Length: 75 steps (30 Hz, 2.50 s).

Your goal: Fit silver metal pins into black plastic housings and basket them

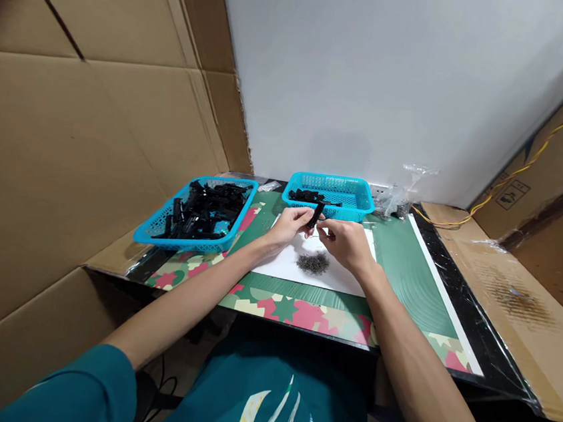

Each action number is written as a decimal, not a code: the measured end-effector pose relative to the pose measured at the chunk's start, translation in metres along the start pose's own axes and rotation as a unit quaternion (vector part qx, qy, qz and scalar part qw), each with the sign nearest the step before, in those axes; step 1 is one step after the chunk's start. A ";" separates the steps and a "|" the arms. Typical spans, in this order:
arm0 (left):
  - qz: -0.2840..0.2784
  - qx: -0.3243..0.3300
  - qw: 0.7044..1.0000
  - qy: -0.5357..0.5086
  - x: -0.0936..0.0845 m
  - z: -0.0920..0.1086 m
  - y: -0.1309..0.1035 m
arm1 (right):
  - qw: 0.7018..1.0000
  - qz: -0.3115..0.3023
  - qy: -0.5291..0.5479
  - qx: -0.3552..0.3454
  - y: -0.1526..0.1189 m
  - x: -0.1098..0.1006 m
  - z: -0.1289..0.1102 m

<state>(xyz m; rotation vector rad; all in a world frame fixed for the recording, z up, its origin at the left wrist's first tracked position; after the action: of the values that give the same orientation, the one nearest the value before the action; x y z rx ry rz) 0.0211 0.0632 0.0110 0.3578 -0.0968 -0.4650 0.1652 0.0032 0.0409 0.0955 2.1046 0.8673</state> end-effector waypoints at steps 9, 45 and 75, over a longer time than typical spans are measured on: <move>-0.016 0.019 0.999 0.030 0.002 0.003 0.001 | 1.000 -0.012 -0.001 0.008 -0.001 0.004 0.001; 0.015 -0.164 0.973 -0.162 0.009 -0.013 -0.012 | 1.000 -0.022 0.007 -0.013 -0.001 0.000 -0.003; -0.060 0.068 0.955 0.284 0.001 0.018 -0.007 | 0.991 -0.053 0.029 0.117 0.003 0.006 0.036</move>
<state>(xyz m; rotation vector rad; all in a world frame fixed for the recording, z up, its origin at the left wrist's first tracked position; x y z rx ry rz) 0.0161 0.0511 0.0249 0.6222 0.4565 -0.4601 0.1868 0.0278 0.0238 0.0816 2.2372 0.5656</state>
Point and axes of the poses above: each hand's wrist, its own y-axis towards the middle knuckle, its own x-axis out of the palm, z = x × y, the point moved 7 cm from there along y, towards the middle knuckle, and after that the axes turned 6 degrees about x, right-handed, at the moved point
